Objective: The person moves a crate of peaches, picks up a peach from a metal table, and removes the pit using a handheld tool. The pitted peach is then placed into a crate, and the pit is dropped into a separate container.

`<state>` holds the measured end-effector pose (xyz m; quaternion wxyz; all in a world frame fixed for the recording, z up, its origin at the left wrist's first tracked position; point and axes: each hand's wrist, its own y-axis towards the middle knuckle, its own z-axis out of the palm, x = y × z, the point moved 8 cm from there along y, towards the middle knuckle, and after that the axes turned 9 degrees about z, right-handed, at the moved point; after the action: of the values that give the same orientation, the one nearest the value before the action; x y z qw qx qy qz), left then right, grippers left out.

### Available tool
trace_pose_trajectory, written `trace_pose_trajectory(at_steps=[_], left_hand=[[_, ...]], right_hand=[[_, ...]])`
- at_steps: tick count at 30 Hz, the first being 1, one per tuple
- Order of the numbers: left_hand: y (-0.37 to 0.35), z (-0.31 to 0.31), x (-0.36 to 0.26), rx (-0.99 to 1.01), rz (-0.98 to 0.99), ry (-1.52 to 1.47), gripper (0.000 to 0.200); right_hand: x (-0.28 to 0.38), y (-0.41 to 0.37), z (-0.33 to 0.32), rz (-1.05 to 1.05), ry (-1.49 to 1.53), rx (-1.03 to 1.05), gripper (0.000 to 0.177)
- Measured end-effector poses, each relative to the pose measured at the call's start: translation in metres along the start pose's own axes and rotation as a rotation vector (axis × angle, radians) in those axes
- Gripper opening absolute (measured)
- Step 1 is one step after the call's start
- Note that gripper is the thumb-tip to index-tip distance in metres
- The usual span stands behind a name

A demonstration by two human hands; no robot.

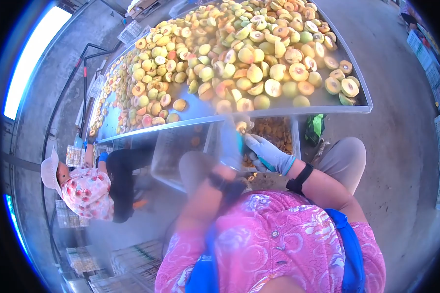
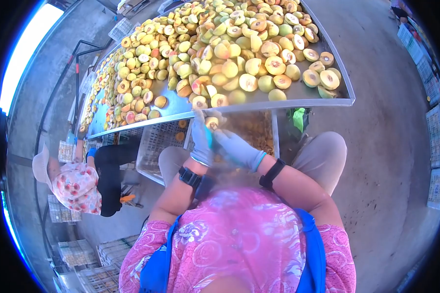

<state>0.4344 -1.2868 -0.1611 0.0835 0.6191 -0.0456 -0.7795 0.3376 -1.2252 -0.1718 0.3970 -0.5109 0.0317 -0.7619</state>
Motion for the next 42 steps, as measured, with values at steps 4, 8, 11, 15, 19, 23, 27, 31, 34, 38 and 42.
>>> trace_pose_trajectory(at_steps=[4, 8, 11, 15, 19, 23, 27, 31, 34, 38, 42], left_hand=[[-0.006, 0.004, 0.005, -0.02, -0.317, -0.169, 0.054], [-0.004, 0.0, 0.013, -0.032, -0.154, -0.056, 0.058], [-0.008, -0.002, 0.007, -0.002, -0.11, 0.034, 0.058], [-0.011, 0.006, -0.004, 0.102, -0.288, -0.046, 0.057], [-0.011, 0.004, 0.005, 0.027, -0.116, 0.062, 0.061], [-0.008, -0.005, 0.009, 0.078, -0.2, 0.135, 0.065], [-0.01, -0.001, 0.01, 0.153, -0.4, 0.031, 0.068], [-0.008, 0.002, 0.006, 0.285, -0.223, 0.269, 0.074], [-0.012, 0.004, 0.001, 0.307, -0.296, 0.216, 0.075], [-0.018, -0.002, 0.002, 0.311, -0.298, 0.265, 0.075], [-0.015, -0.001, -0.007, 0.29, -0.105, 0.326, 0.075]], right_hand=[[-0.006, 0.002, -0.004, 0.047, -0.067, 0.085, 0.049], [0.005, 0.001, -0.007, -0.084, -0.235, -0.041, 0.056], [0.006, -0.003, -0.004, -0.091, -0.233, -0.025, 0.059], [-0.002, 0.001, -0.005, -0.102, -0.195, 0.089, 0.06], [-0.007, 0.006, -0.011, -0.069, -0.299, -0.061, 0.059], [-0.012, 0.009, -0.011, -0.032, -0.211, 0.032, 0.053], [-0.013, 0.001, -0.005, 0.129, -0.173, 0.167, 0.047], [-0.013, -0.006, -0.003, 0.101, -0.198, 0.129, 0.044], [-0.021, -0.005, 0.006, 0.173, -0.016, 0.293, 0.042], [-0.046, 0.012, 0.009, 0.241, 0.365, 0.689, 0.044], [-0.021, -0.003, 0.009, 0.111, -0.031, 0.256, 0.046]])
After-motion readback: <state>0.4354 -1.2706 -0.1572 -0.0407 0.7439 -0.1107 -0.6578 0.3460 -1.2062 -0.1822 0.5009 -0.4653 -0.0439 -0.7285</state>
